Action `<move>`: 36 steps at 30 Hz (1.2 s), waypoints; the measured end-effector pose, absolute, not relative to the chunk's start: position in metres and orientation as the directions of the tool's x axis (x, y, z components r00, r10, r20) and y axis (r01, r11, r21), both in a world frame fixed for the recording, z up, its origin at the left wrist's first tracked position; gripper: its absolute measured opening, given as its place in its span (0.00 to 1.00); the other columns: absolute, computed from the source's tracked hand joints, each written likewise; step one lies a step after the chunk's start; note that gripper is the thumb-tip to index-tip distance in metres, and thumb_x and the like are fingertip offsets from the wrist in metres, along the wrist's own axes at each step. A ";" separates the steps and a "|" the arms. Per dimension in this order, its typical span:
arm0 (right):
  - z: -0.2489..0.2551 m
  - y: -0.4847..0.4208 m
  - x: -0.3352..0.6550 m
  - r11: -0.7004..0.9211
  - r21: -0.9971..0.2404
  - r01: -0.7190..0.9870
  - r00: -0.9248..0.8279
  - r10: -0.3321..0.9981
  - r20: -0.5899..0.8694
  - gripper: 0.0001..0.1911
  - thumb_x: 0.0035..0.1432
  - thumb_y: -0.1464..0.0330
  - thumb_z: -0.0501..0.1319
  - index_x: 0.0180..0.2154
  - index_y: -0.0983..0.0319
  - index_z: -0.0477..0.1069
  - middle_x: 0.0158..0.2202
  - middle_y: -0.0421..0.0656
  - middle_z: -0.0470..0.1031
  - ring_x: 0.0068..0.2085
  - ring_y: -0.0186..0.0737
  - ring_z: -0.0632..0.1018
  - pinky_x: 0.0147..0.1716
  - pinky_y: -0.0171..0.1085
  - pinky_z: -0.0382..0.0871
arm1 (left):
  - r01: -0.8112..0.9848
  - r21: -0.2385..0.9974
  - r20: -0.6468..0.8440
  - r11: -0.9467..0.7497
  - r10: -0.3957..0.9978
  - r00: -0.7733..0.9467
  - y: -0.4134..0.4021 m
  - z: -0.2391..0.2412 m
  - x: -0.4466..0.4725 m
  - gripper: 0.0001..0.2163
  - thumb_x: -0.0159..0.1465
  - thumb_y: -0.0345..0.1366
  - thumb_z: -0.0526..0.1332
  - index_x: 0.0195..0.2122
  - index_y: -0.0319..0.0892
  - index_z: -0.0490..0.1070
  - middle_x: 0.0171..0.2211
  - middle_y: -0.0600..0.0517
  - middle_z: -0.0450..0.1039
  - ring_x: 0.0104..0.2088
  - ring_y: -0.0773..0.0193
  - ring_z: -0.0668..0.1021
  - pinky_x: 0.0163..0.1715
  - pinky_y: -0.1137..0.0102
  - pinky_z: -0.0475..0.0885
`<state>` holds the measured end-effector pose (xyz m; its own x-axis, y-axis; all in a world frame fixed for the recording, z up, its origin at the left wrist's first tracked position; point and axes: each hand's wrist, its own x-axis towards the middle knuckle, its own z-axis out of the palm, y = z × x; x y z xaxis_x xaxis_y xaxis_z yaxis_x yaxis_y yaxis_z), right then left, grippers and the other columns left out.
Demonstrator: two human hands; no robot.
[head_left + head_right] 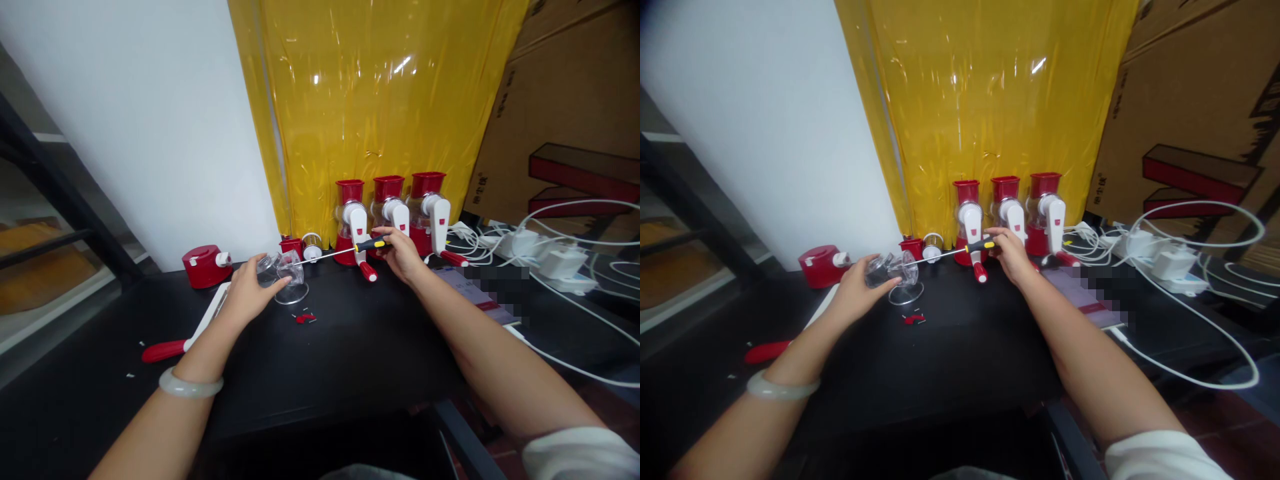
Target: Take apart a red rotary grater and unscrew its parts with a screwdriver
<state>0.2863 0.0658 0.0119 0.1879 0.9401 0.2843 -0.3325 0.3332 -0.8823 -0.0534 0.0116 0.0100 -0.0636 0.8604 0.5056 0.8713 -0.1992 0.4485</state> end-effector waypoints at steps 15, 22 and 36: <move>0.010 0.063 0.292 0.325 -0.854 -0.405 0.083 0.944 0.319 0.19 0.36 0.70 0.61 0.37 0.57 0.68 0.31 0.37 0.75 0.33 0.38 0.75 0.31 0.37 0.69 | 0.871 0.455 0.496 -0.184 0.865 -0.076 0.011 0.011 -0.052 0.39 0.54 0.59 0.67 0.61 0.41 0.65 0.55 0.37 0.73 0.57 0.43 0.74 0.56 0.51 0.69; 0.004 0.074 0.292 0.339 -0.928 -0.155 0.210 0.929 0.304 0.23 0.54 0.44 0.59 0.33 0.57 0.67 0.24 0.39 0.70 0.25 0.39 0.72 0.24 0.39 0.67 | 0.870 0.456 0.498 -0.185 0.863 -0.078 0.011 0.011 -0.052 0.38 0.55 0.58 0.67 0.61 0.41 0.65 0.56 0.38 0.73 0.57 0.43 0.73 0.56 0.52 0.68; 0.008 0.068 0.288 0.326 -0.863 -0.385 0.166 0.945 0.283 0.17 0.39 0.69 0.62 0.36 0.56 0.67 0.30 0.35 0.70 0.30 0.34 0.74 0.28 0.35 0.71 | 0.871 0.449 0.503 -0.200 0.862 -0.061 0.010 0.012 -0.051 0.38 0.55 0.58 0.67 0.61 0.42 0.65 0.55 0.39 0.73 0.57 0.43 0.73 0.56 0.52 0.68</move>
